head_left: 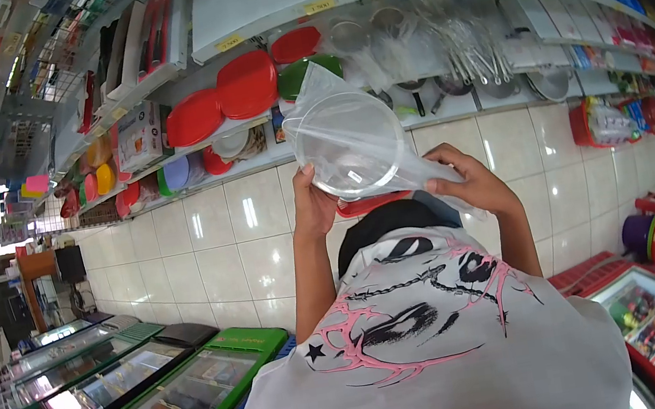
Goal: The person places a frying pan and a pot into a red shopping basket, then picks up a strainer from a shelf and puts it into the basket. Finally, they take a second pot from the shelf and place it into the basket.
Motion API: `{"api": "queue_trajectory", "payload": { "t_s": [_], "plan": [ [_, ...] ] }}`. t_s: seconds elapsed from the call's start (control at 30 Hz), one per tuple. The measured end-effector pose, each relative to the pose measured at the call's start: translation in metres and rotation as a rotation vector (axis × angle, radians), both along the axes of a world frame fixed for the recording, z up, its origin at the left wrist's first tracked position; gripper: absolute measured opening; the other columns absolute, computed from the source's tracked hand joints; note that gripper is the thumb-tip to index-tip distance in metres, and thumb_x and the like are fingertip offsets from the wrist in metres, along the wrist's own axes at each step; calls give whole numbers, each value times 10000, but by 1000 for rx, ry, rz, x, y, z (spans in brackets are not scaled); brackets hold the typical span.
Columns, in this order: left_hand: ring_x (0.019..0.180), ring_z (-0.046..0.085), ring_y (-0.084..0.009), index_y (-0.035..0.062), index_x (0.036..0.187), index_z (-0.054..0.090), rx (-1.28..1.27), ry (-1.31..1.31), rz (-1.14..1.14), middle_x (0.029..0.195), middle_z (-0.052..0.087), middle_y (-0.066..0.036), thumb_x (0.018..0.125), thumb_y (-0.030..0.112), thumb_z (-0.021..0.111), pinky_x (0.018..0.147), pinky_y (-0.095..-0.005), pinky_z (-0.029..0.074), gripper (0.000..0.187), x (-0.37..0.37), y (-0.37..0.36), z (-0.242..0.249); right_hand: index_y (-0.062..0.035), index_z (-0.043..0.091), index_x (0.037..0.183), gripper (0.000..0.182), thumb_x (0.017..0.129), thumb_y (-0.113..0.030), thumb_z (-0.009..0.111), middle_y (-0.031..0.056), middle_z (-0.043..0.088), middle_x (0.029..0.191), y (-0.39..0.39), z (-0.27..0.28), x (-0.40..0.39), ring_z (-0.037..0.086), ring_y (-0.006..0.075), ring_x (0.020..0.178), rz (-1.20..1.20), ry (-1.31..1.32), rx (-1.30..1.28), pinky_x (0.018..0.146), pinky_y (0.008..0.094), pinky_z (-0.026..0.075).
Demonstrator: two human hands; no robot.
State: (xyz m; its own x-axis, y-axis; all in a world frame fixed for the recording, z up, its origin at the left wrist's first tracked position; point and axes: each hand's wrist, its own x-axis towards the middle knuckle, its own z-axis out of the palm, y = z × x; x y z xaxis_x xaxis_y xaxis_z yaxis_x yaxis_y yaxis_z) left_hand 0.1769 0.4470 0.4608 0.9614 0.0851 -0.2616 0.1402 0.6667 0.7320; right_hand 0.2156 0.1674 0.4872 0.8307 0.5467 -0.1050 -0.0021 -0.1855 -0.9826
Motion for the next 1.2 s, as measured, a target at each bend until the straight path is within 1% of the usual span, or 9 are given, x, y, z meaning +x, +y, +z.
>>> {"api": "queue_trajectory", "payload": {
  "t_s": [0.17,0.5,0.6,0.7,0.77,0.9,0.97,1.03,1.2],
  "plan": [
    [1185,579,-242,22,1361,434,8,43,-29,1316,561,-123,920,424,508,991,-403,494,601,-26,13,15,1,601,1262,409,973,-289,597,31,654,1061,7,16,-28,562,95,951,61,371,31,866,276,459],
    [1175,584,-262,59,1361,447,-13,-41,1,1311,566,-114,911,445,506,954,-436,515,596,-52,42,16,-9,689,1064,481,1000,-444,494,18,635,791,21,30,-27,499,58,650,138,651,42,598,209,425],
    [1186,573,-288,69,1376,431,-5,-63,-6,1330,546,-130,911,449,494,951,-471,509,604,-55,48,21,2,692,1029,483,1000,-440,499,8,602,710,37,33,-30,512,71,635,185,565,8,593,238,435],
    [1231,527,-363,73,1433,349,92,-35,22,1404,455,-181,934,528,407,968,-537,487,678,-55,54,19,7,685,991,430,992,-391,523,49,624,696,67,45,-39,578,157,637,-31,163,-4,607,281,460],
    [1269,482,-405,79,1471,287,105,-77,86,1447,392,-204,926,643,325,991,-549,467,785,-60,58,36,36,653,970,321,931,-281,627,128,647,774,77,65,-41,596,207,666,-83,-241,-307,624,309,468],
    [1312,452,-363,49,1485,263,-37,-90,280,1491,361,-177,916,713,259,1042,-517,426,874,-79,69,64,28,639,1002,286,787,-141,726,169,640,864,88,56,-47,621,285,703,-179,-629,-234,632,360,477],
    [1318,453,-322,20,1464,304,-147,-141,308,1480,397,-153,951,644,296,1048,-481,426,808,-86,77,67,-43,653,1023,368,671,-115,735,141,650,946,86,49,-46,618,334,791,-165,-715,-223,706,397,494],
    [1251,518,-266,1,1414,381,217,-67,387,1394,493,-131,980,478,448,1009,-411,460,649,-87,78,74,-48,651,1018,394,633,-92,716,132,638,940,84,43,-44,603,329,810,-174,-790,-223,718,399,481],
    [1101,579,-148,9,1294,500,381,-102,375,1212,588,-68,941,251,611,931,-306,481,442,-96,82,86,-58,649,990,419,572,-57,684,117,608,917,84,38,-40,550,315,818,-162,-837,-226,736,393,445]
  ]
}}
